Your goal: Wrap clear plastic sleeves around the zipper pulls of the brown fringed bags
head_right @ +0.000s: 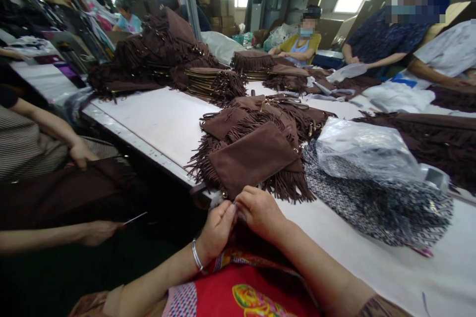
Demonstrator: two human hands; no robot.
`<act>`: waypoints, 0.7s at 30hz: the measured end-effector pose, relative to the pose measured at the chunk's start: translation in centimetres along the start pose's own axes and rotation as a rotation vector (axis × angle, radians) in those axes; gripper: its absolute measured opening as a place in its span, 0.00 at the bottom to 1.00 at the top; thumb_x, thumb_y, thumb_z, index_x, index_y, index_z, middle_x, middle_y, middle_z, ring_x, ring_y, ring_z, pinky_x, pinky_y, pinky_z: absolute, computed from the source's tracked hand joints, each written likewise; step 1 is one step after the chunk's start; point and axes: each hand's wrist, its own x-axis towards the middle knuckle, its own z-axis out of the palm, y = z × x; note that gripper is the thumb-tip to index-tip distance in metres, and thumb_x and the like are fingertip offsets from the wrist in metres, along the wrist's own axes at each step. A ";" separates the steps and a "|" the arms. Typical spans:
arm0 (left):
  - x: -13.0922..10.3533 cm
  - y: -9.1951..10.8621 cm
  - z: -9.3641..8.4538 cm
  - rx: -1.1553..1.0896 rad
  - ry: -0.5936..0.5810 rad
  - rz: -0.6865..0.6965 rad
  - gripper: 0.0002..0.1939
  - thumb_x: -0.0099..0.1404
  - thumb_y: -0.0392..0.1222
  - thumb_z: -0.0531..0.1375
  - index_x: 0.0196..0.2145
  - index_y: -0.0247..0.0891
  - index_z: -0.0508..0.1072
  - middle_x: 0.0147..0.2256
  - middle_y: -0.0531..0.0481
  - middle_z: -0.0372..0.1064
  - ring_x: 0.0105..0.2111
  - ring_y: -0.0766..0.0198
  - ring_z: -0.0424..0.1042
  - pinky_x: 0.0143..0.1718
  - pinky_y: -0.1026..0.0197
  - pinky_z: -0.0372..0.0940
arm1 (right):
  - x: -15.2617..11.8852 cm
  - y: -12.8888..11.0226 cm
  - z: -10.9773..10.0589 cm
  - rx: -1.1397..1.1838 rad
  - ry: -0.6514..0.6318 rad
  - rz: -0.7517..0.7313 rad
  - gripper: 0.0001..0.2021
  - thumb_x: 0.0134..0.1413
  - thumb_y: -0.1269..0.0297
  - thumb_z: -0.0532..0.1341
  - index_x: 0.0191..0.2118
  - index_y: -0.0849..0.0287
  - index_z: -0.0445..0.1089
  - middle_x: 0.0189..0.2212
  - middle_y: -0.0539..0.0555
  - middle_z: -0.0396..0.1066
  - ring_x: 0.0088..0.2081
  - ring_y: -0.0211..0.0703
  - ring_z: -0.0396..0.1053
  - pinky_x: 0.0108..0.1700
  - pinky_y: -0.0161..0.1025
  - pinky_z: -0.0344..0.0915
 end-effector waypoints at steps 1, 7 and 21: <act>-0.1 -0.2 0.0 0.066 -0.006 0.059 0.17 0.63 0.54 0.57 0.23 0.39 0.65 0.22 0.54 0.60 0.24 0.67 0.57 0.27 0.63 0.53 | 0.0 -0.1 0.1 0.000 -0.001 0.030 0.09 0.57 0.70 0.55 0.31 0.57 0.72 0.28 0.53 0.69 0.31 0.39 0.66 0.34 0.35 0.60; 0.1 -1.7 0.7 0.060 -0.014 -0.021 0.19 0.65 0.54 0.53 0.22 0.39 0.63 0.20 0.55 0.58 0.22 0.68 0.56 0.25 0.64 0.52 | -0.4 -0.2 1.2 0.121 0.030 0.356 0.07 0.51 0.67 0.59 0.26 0.56 0.73 0.25 0.50 0.73 0.29 0.41 0.68 0.33 0.36 0.60; -0.9 -0.4 1.2 -0.039 -0.164 -0.146 0.19 0.62 0.55 0.57 0.22 0.38 0.65 0.16 0.57 0.53 0.16 0.72 0.50 0.18 0.66 0.46 | 0.5 2.6 1.3 1.292 0.284 0.931 0.17 0.51 0.48 0.62 0.28 0.59 0.70 0.18 0.50 0.71 0.17 0.37 0.63 0.20 0.35 0.62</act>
